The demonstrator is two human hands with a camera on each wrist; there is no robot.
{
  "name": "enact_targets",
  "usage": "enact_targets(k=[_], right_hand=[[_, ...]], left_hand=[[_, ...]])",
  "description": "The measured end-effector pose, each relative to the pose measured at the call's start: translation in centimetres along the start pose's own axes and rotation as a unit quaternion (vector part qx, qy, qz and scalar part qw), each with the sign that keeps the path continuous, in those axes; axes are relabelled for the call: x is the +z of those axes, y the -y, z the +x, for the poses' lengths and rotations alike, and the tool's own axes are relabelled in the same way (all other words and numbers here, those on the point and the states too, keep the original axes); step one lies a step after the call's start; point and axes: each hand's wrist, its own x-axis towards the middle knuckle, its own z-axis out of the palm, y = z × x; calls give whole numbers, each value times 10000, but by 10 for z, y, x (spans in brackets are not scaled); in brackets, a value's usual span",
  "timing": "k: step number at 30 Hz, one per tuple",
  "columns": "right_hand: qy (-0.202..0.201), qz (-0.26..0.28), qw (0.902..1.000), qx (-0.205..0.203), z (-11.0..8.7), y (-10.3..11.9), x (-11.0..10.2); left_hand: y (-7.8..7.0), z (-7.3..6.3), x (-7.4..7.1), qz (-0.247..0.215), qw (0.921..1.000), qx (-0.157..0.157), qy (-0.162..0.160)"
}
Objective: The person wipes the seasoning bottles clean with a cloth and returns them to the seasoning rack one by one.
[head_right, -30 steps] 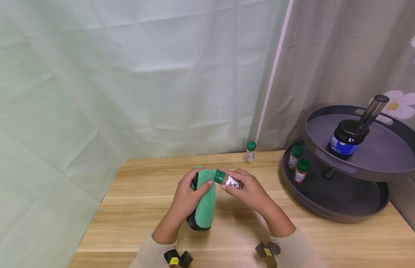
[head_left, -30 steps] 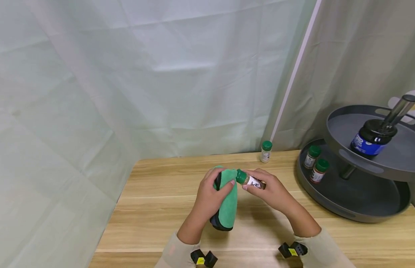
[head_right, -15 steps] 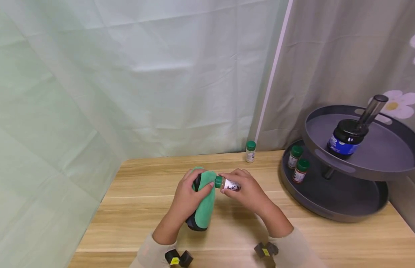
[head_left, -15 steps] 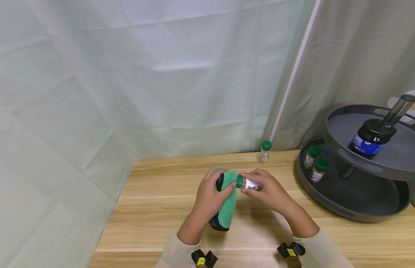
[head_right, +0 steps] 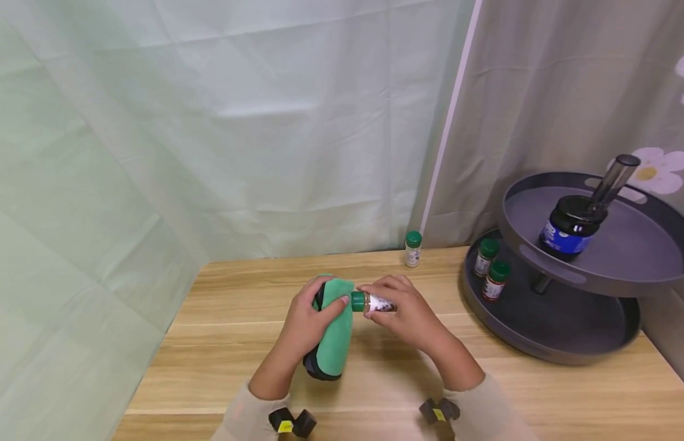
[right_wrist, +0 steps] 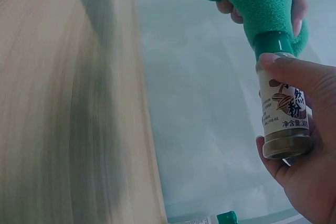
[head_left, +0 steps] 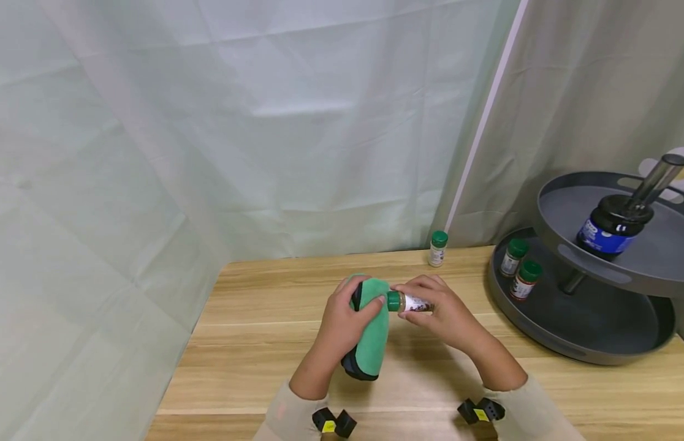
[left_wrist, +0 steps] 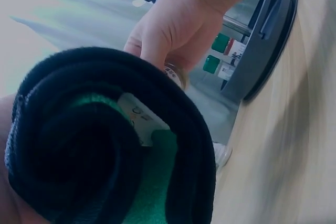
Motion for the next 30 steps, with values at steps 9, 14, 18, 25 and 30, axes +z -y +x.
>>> enact_targets(k=[9, 14, 18, 25, 30], right_hand=[[14, 267, 9996, -66, 0, 1, -1], [23, 693, 9974, 178, -1, 3, -2], [-46, 997, 9946, 270, -1, 2, -2], [-255, 1086, 9932, 331, -1, -1, -2], [-299, 1008, 9928, 569, 1, -2, -3]], left_hand=[[3, 2, -1, -42, 9999, -89, -63], [2, 2, -1, -93, 9998, -142, -55], [1, 2, -1, -175, 9997, -142, -52], [0, -1, 1, -172, 9998, -26, -8], [0, -1, 4, 37, 10000, 53, 1]])
